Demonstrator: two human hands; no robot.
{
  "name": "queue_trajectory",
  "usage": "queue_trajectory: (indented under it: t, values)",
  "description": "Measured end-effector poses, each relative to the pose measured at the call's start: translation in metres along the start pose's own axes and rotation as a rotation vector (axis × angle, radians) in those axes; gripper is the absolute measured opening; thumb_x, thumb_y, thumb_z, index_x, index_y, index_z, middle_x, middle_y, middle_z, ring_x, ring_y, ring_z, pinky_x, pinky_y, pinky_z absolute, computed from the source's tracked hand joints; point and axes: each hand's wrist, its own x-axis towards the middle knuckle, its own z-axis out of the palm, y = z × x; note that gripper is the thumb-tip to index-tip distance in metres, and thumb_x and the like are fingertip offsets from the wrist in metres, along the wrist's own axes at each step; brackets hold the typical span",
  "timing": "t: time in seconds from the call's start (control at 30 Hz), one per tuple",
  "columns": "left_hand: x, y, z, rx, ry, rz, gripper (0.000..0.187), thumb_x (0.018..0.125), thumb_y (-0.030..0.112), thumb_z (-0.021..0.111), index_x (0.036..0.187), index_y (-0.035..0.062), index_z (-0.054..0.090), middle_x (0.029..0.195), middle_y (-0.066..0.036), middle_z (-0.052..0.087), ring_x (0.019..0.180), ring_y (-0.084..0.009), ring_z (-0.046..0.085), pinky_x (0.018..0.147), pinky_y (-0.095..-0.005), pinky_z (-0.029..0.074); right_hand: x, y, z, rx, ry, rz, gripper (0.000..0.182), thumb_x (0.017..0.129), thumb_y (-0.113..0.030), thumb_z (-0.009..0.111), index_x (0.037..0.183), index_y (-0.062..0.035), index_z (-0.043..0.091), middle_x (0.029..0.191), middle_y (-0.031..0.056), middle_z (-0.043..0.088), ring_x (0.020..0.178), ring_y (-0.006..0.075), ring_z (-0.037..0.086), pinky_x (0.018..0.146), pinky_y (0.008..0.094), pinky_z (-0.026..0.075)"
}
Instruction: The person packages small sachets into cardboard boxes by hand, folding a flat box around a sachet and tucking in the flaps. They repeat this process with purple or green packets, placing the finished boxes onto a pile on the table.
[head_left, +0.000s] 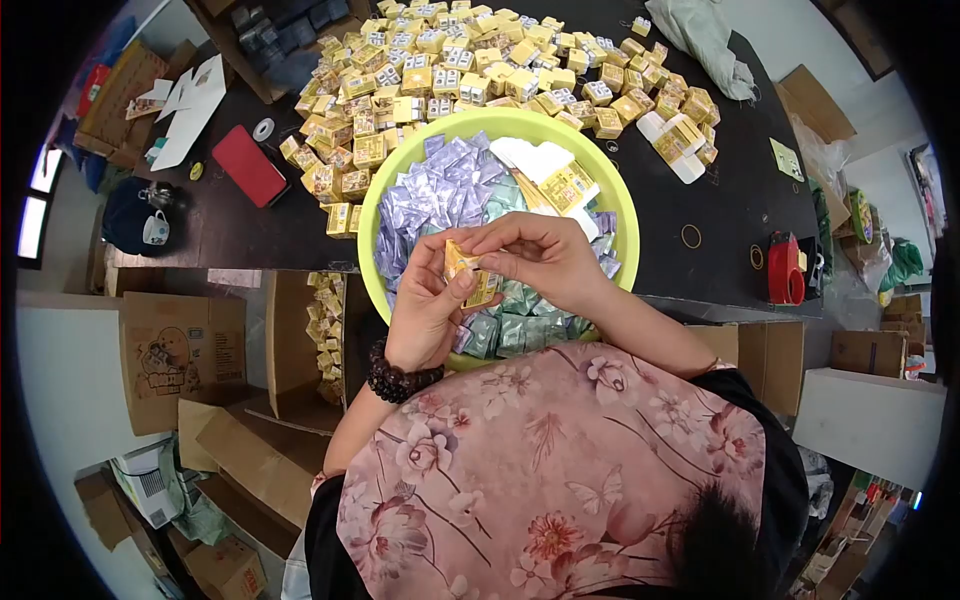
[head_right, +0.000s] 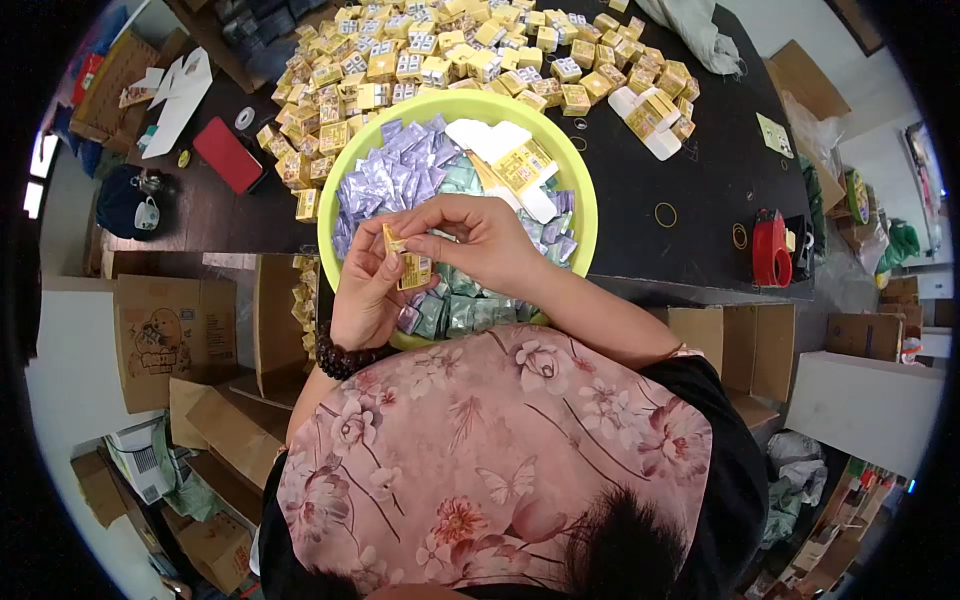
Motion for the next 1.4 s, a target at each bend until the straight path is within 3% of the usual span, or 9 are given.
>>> queue_trajectory:
  t: [0.27,0.43,0.63,0.73,0.87,1.03,1.17,1.27,1.4]
  values:
    - [0.001,0.004,0.001,-0.066,0.084,-0.047,0.031,0.098,0.02,0.052,0.125,0.0078,0.044,0.118,-0.004,0.056,0.104,-0.0134,0.059,0.083,-0.0345,0.058,-0.008,0.007,0.011,-0.536,0.002,-0.246,0.028,0.086,0.007,0.059,0.112,-0.0023,0.063,0.122,0.0138,0.062,0.118,0.0271,0.057,0.099,0.0384,0.045]
    - [-0.017,0.034,-0.022,0.022,0.221,0.207,0.032,0.097,0.015,0.05,0.127,0.0059,0.044,0.112,-0.01,0.057,0.095,-0.0209,0.063,0.077,-0.037,0.059,0.006,-0.001,-0.029,-1.008,0.174,-0.259,0.038,0.086,-0.02,0.067,0.12,-0.0053,0.058,0.122,0.0164,0.059,0.115,0.0343,0.055,0.098,0.0388,0.043]
    - [-0.072,0.064,-0.147,0.646,0.836,0.424,0.05,0.094,0.022,0.061,0.136,0.0037,0.04,0.128,-0.014,0.051,0.111,-0.0237,0.055,0.09,-0.0345,0.05,0.018,0.01,-0.091,-1.766,0.142,0.305,0.046,0.081,-0.037,0.067,0.106,0.002,0.062,0.109,0.0163,0.062,0.105,0.0318,0.056,0.092,0.042,0.041]
    - [-0.08,0.055,-0.167,1.609,1.081,0.435,0.059,0.092,0.025,0.063,0.14,0.0027,0.036,0.137,-0.017,0.043,0.125,-0.0287,0.043,0.105,-0.039,0.036,0.019,0.017,-0.096,-1.72,0.209,0.21,0.037,0.079,-0.034,0.068,0.092,-0.0002,0.066,0.097,0.014,0.065,0.095,0.0301,0.059,0.084,0.0415,0.045]
    - [-0.053,0.04,-0.094,1.305,0.825,0.615,0.046,0.092,0.017,0.062,0.132,0.0009,0.046,0.138,-0.017,0.041,0.128,-0.0275,0.04,0.106,-0.0379,0.032,0.024,0.006,-0.096,-1.462,0.254,0.445,0.028,0.081,-0.027,0.065,0.089,0.0,0.065,0.092,0.0133,0.065,0.083,0.0304,0.062,0.078,0.0407,0.048]
    - [-0.01,0.017,-0.019,0.748,0.125,0.329,0.03,0.096,0.006,0.052,0.125,-0.0029,0.05,0.123,-0.012,0.054,0.111,-0.019,0.055,0.097,-0.0294,0.043,0.006,-0.017,-0.049,-1.557,0.489,-0.575,0.01,0.081,-0.008,0.065,0.09,-0.0024,0.065,0.094,0.0118,0.066,0.082,0.0308,0.063,0.072,0.039,0.051]
    - [0.017,-0.017,0.006,0.163,0.11,0.11,0.032,0.1,0.015,0.048,0.128,-0.0013,0.046,0.114,-0.009,0.06,0.094,-0.0124,0.06,0.082,-0.0262,0.05,-0.005,-0.003,-0.005,-1.491,0.087,-0.727,0.022,0.081,-0.008,0.068,0.102,-0.0032,0.064,0.11,0.0085,0.062,0.101,0.0298,0.061,0.087,0.0398,0.048]
    - [0.019,-0.002,0.002,0.196,0.222,0.16,0.024,0.099,0.011,0.05,0.12,-0.0014,0.051,0.106,-0.007,0.064,0.089,-0.011,0.061,0.077,-0.0247,0.051,-0.004,-0.005,0.0,-0.969,0.446,-0.416,0.032,0.088,-0.011,0.065,0.119,-0.0026,0.059,0.106,0.0072,0.063,0.101,0.0231,0.062,0.088,0.0354,0.049]
    - [0.02,0.003,0.0,0.235,0.204,0.233,0.024,0.096,0.006,0.054,0.117,-0.0051,0.051,0.108,-0.011,0.065,0.093,-0.0119,0.063,0.081,-0.0242,0.051,-0.008,0.003,-0.011,-0.126,0.235,0.239,0.026,0.095,-0.01,0.058,0.117,0.0039,0.06,0.089,0.0054,0.066,0.078,0.0098,0.064,0.064,0.022,0.051]
